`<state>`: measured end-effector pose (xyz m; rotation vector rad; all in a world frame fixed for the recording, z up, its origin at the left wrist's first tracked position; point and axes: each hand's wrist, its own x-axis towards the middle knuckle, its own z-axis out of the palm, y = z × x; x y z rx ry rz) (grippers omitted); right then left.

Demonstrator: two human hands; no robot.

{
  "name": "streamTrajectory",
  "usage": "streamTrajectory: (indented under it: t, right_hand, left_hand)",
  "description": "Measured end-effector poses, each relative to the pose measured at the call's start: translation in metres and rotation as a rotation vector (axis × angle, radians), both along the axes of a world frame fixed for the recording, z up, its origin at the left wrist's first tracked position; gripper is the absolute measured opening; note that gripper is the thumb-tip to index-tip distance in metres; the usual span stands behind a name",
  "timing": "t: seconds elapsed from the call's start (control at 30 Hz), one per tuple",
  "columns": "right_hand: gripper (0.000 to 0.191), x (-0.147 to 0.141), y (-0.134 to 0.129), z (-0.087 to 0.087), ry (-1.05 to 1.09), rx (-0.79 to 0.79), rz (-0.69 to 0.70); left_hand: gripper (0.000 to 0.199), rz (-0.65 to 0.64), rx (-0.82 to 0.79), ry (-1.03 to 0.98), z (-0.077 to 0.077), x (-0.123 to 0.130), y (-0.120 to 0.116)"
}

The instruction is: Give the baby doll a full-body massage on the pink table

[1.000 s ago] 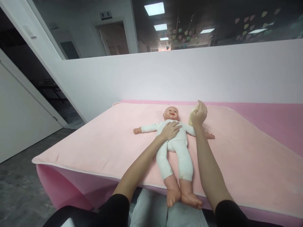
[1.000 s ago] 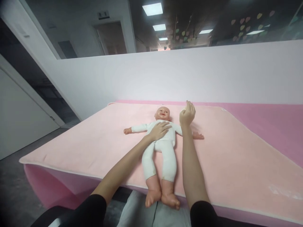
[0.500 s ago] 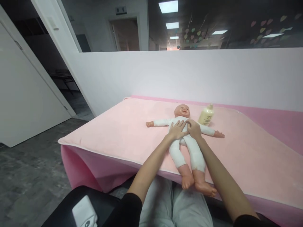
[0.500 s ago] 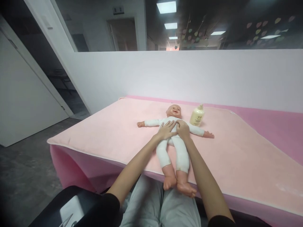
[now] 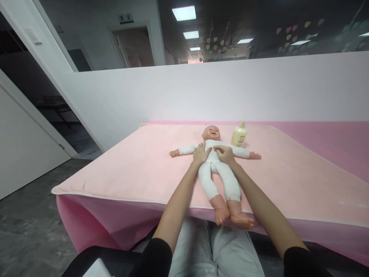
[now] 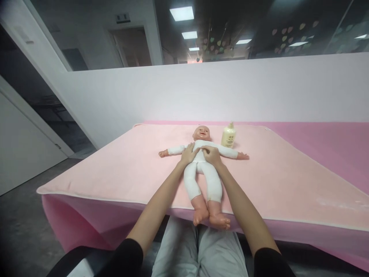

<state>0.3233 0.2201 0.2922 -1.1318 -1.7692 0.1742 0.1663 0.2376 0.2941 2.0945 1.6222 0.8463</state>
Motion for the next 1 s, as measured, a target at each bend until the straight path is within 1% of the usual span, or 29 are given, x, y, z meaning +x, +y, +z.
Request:
streamTrajectory:
  t: [0.1,0.17,0.2,0.3,0.43,0.53,0.6,0.67,0.73,0.8,0.87,0.9,1.0]
  right_hand:
    - [0.032,-0.004,-0.002,0.004,-0.143,-0.070,0.121]
    - [0.033,-0.005,-0.001,0.007,-0.247,-0.139,0.159]
    - [0.033,-0.006,-0.001,0.008,-0.292,-0.174,0.155]
    - [0.038,-0.007,0.002,0.010,-0.397,-0.268,0.074]
    - [0.046,-0.009,0.004,0.012,-0.447,-0.393,-0.091]
    - [0.059,-0.008,0.004,0.013,-0.397,-0.480,-0.212]
    - [0.067,-0.006,0.007,0.011,-0.340,-0.512,-0.274]
    - [0.065,-0.003,0.011,0.007,-0.268,-0.498,-0.297]
    - [0.057,0.001,0.015,0.002,-0.187,-0.447,-0.269]
    - [0.051,0.004,0.019,-0.002,-0.104,-0.405,-0.238]
    - [0.049,0.006,0.020,-0.004,-0.037,-0.370,-0.225]
    - [0.047,0.007,0.020,-0.004,-0.010,-0.355,-0.223]
    - [0.044,0.006,0.017,-0.002,0.063,-0.338,-0.238]
  left_hand:
    - [0.049,-0.027,0.060,-0.144,-0.008,-0.007,0.008]
    - [0.044,-0.031,0.089,-0.247,-0.011,-0.009,0.011]
    - [0.043,-0.024,0.099,-0.294,-0.012,-0.009,0.012]
    - [0.046,0.002,0.125,-0.384,-0.013,-0.008,0.012]
    - [0.052,-0.004,0.178,-0.372,-0.009,-0.009,0.008]
    - [0.058,-0.066,0.249,-0.327,-0.004,-0.009,0.002]
    - [0.058,-0.149,0.276,-0.296,0.000,-0.008,-0.003]
    - [0.055,-0.255,0.267,-0.291,0.004,-0.005,-0.007]
    - [0.052,-0.400,0.207,-0.303,0.009,-0.002,-0.012]
    - [0.049,-0.561,0.109,-0.292,0.014,0.001,-0.016]
    - [0.045,-0.666,0.018,-0.259,0.018,0.003,-0.019]
    - [0.042,-0.679,-0.006,-0.242,0.019,0.004,-0.020]
    - [0.033,-0.621,-0.015,-0.168,0.021,0.006,-0.022]
